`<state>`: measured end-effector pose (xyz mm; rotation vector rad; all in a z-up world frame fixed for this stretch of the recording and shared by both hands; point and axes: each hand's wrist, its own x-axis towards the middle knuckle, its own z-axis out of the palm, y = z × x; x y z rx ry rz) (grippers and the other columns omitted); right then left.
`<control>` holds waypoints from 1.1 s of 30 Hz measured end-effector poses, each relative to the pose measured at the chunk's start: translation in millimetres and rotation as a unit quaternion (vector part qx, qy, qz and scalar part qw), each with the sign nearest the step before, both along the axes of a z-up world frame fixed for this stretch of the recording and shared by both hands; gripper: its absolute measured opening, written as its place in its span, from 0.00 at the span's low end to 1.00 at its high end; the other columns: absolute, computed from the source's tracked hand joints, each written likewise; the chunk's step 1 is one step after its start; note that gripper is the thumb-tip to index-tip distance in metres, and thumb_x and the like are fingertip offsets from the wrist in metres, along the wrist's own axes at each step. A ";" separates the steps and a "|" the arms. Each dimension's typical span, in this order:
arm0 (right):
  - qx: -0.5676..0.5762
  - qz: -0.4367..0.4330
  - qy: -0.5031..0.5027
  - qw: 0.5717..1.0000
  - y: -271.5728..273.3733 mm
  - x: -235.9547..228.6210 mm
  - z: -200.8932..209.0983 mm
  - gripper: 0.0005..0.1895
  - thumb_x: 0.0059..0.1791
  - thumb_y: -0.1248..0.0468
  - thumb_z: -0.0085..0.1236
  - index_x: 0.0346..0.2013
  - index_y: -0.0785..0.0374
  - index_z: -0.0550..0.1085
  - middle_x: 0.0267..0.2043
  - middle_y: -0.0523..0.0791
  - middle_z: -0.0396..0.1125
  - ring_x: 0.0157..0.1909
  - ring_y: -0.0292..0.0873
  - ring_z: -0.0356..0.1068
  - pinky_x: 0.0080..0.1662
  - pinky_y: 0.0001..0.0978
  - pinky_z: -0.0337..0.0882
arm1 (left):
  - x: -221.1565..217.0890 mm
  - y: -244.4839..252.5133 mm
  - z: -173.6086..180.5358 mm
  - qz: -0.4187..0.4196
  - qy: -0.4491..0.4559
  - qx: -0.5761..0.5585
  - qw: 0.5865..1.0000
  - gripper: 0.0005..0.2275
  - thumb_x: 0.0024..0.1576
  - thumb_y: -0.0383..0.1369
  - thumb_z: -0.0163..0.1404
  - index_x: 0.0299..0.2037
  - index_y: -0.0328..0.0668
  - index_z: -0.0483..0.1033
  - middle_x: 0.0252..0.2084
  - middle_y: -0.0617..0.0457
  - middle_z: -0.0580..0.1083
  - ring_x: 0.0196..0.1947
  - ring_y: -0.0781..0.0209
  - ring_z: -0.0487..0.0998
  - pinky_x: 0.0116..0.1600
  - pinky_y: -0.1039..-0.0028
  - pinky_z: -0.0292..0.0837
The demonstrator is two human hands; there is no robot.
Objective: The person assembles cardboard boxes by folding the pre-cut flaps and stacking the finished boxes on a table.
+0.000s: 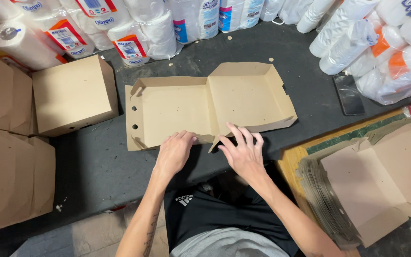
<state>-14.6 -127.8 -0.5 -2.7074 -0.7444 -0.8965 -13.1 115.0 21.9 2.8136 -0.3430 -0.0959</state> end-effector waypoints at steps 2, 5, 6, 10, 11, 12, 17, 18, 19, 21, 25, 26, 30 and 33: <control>0.009 0.006 -0.011 1.000 10.5 12.2 -2.3 0.08 0.55 0.50 0.53 0.42 0.47 0.75 0.67 0.40 0.63 0.63 0.47 0.59 0.60 0.51 0.52 | 1.0 0.1 2.4 0.006 0.015 -0.020 1.000 0.15 0.71 0.43 0.35 0.47 0.52 0.77 0.36 0.56 0.75 0.43 0.56 0.79 0.49 0.67 0.69; 0.035 0.031 -0.019 0.999 21.2 20.9 -0.3 0.08 0.55 0.51 0.55 0.36 0.48 0.74 0.66 0.41 0.64 0.65 0.48 0.60 0.62 0.55 0.53 | 1.3 1.0 4.5 -0.002 0.021 -0.038 0.999 0.16 0.71 0.41 0.33 0.45 0.50 0.77 0.34 0.53 0.75 0.44 0.53 0.80 0.51 0.66 0.69; 0.033 0.036 -0.014 0.999 24.6 20.9 -1.0 0.09 0.55 0.51 0.55 0.35 0.49 0.74 0.64 0.40 0.65 0.65 0.47 0.60 0.64 0.56 0.52 | 2.0 0.6 5.1 -0.002 0.025 -0.042 0.999 0.17 0.71 0.41 0.32 0.45 0.50 0.77 0.34 0.53 0.76 0.44 0.53 0.80 0.52 0.66 0.69; 0.014 0.045 -0.015 0.999 39.2 20.9 -3.9 0.09 0.54 0.52 0.56 0.34 0.50 0.75 0.61 0.40 0.67 0.65 0.46 0.62 0.66 0.57 0.53 | 0.7 -1.6 10.0 -0.001 0.028 -0.057 0.998 0.18 0.71 0.42 0.31 0.48 0.49 0.77 0.35 0.51 0.77 0.44 0.53 0.80 0.53 0.66 0.68; 0.014 0.046 -0.014 0.999 42.6 21.1 -3.1 0.09 0.54 0.52 0.56 0.34 0.50 0.75 0.61 0.40 0.67 0.65 0.46 0.62 0.66 0.57 0.53 | -0.3 -1.5 11.5 0.000 0.028 -0.057 0.998 0.18 0.71 0.42 0.31 0.48 0.49 0.77 0.35 0.51 0.77 0.44 0.53 0.80 0.53 0.66 0.68; 0.001 0.052 -0.018 0.998 45.8 21.2 -2.1 0.08 0.54 0.54 0.56 0.34 0.51 0.75 0.59 0.40 0.67 0.65 0.46 0.62 0.66 0.57 0.53 | -1.3 -1.5 13.2 -0.002 0.030 -0.059 0.998 0.18 0.71 0.42 0.31 0.49 0.48 0.77 0.36 0.51 0.77 0.45 0.53 0.80 0.53 0.65 0.68; -0.020 0.078 -0.020 0.997 49.1 18.9 6.8 0.08 0.53 0.57 0.58 0.32 0.54 0.75 0.58 0.41 0.68 0.64 0.47 0.64 0.66 0.56 0.56 | -11.3 3.1 32.4 -0.001 0.038 -0.065 0.997 0.16 0.70 0.38 0.34 0.59 0.47 0.74 0.40 0.48 0.78 0.48 0.50 0.79 0.56 0.64 0.67; -0.002 0.126 -0.057 0.990 48.1 13.7 10.9 0.05 0.53 0.57 0.59 0.37 0.53 0.77 0.55 0.41 0.69 0.60 0.46 0.67 0.63 0.51 0.63 | -13.1 7.6 34.3 0.003 0.041 -0.052 0.998 0.16 0.68 0.39 0.40 0.61 0.48 0.72 0.42 0.50 0.78 0.51 0.51 0.78 0.59 0.63 0.66; 0.016 0.174 -0.094 0.980 47.1 9.4 15.2 0.06 0.53 0.58 0.60 0.43 0.52 0.79 0.52 0.41 0.71 0.56 0.45 0.70 0.60 0.46 0.70 | -14.5 12.1 36.4 0.008 0.044 -0.038 0.998 0.17 0.65 0.39 0.45 0.64 0.50 0.70 0.44 0.51 0.78 0.53 0.51 0.78 0.62 0.61 0.66; 0.076 0.253 -0.008 0.964 40.6 -13.1 21.9 0.06 0.52 0.56 0.60 0.39 0.53 0.79 0.43 0.41 0.70 0.46 0.45 0.71 0.48 0.41 0.72 | -20.4 35.9 25.3 0.034 0.033 -0.004 0.999 0.16 0.64 0.41 0.47 0.61 0.52 0.72 0.45 0.53 0.78 0.55 0.52 0.77 0.64 0.60 0.64; 0.372 0.112 0.550 0.739 6.5 -25.5 -14.0 0.11 0.50 0.61 0.63 0.42 0.65 0.75 0.22 0.49 0.75 0.14 0.40 0.72 0.22 0.27 0.74 | -42.4 83.6 -0.5 0.117 -0.050 0.114 0.985 0.13 0.59 0.44 0.54 0.52 0.56 0.76 0.45 0.59 0.76 0.58 0.57 0.74 0.67 0.62 0.61; 0.370 0.114 0.551 0.739 3.3 -17.0 1.9 0.11 0.50 0.61 0.63 0.42 0.65 0.75 0.22 0.49 0.75 0.14 0.40 0.72 0.22 0.27 0.74 | -50.0 86.6 -1.1 0.119 -0.050 0.114 0.985 0.13 0.59 0.44 0.54 0.52 0.56 0.76 0.45 0.59 0.76 0.58 0.57 0.74 0.67 0.62 0.61; 0.573 -0.011 0.651 0.498 -20.9 24.4 -9.6 0.39 0.53 0.30 0.34 0.59 0.60 0.60 0.38 0.51 0.65 0.21 0.41 0.67 0.22 0.20 0.66 | -74.9 93.4 -27.7 0.146 -0.055 0.150 0.976 0.12 0.59 0.36 0.52 0.53 0.61 0.74 0.44 0.64 0.73 0.50 0.59 0.75 0.53 0.70 0.70; 0.642 -0.029 0.555 0.528 -29.9 53.8 -16.0 0.31 0.56 0.46 0.52 0.61 0.60 0.50 0.59 0.56 0.63 0.30 0.47 0.73 0.24 0.26 0.74 | -90.7 73.1 -44.2 0.128 -0.012 0.117 0.985 0.12 0.59 0.31 0.51 0.51 0.62 0.76 0.40 0.65 0.74 0.47 0.60 0.75 0.49 0.74 0.71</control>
